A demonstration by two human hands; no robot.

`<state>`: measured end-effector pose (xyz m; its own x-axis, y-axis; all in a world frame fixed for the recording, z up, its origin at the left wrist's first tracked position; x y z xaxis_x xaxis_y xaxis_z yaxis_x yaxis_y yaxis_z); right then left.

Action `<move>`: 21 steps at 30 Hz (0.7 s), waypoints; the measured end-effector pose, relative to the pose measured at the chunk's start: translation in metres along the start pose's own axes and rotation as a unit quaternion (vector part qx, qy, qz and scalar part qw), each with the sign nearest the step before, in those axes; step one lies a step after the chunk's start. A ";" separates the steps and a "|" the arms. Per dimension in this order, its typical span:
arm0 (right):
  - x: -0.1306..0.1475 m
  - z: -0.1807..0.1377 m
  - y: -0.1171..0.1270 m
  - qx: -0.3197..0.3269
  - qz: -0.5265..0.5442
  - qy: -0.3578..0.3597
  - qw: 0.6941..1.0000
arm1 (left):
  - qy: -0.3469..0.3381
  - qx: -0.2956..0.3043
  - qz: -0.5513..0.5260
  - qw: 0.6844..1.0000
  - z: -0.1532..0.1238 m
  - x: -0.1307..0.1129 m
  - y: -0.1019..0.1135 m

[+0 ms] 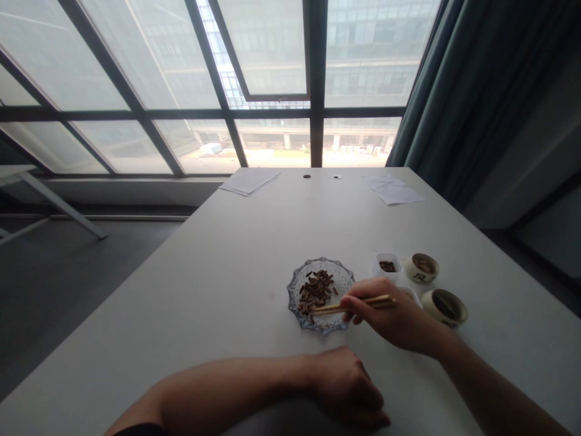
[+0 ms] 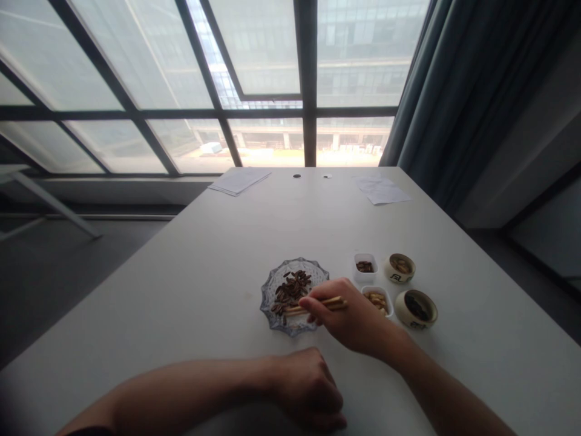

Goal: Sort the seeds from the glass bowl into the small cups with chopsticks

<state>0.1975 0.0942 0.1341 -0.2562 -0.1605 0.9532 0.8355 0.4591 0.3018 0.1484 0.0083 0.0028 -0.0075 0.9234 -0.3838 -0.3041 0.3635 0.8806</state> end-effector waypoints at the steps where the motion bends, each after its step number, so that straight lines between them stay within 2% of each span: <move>1: 0.002 0.002 -0.002 -0.003 -0.001 0.021 1.000 | 0.000 0.001 0.002 1.000 0.000 0.000 0.000; 3: 0.007 0.004 0.000 -0.022 -0.004 0.048 0.999 | -0.001 0.007 0.011 1.000 0.001 0.000 -0.001; 6: 0.006 0.001 0.009 -0.047 0.009 0.026 0.999 | -0.001 0.012 0.015 1.000 0.001 -0.001 -0.001; 9: 0.002 -0.003 0.006 -0.020 0.023 -0.005 1.000 | -0.002 0.004 -0.001 1.000 0.001 -0.001 0.000; 11: 0.004 -0.003 -0.001 0.001 0.007 0.010 1.000 | -0.001 -0.004 -0.012 1.000 0.000 0.000 0.001; 14: 0.009 0.000 -0.003 -0.017 -0.027 0.059 0.998 | -0.002 -0.015 -0.019 1.000 -0.001 0.000 0.001; 18: 0.013 0.000 0.013 -0.061 -0.008 0.060 0.996 | -0.003 -0.024 -0.018 1.000 -0.001 0.000 0.002; 21: 0.016 -0.003 0.020 -0.066 -0.002 0.048 0.997 | 0.002 -0.028 -0.018 0.999 -0.001 0.001 0.003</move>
<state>0.2118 0.0981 0.1551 -0.2173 -0.2472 0.9443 0.8929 0.3406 0.2946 0.1460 0.0099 0.0052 0.0005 0.9094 -0.4160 -0.3575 0.3886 0.8492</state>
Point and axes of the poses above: each hand's wrist, its own z-axis towards the middle knuckle, its own y-axis out of the back of the hand, x = y × z, the point moved 8 cm from there along z, towards the middle knuckle, and after that the axes turned 14 degrees about z, right-handed, at the moved point
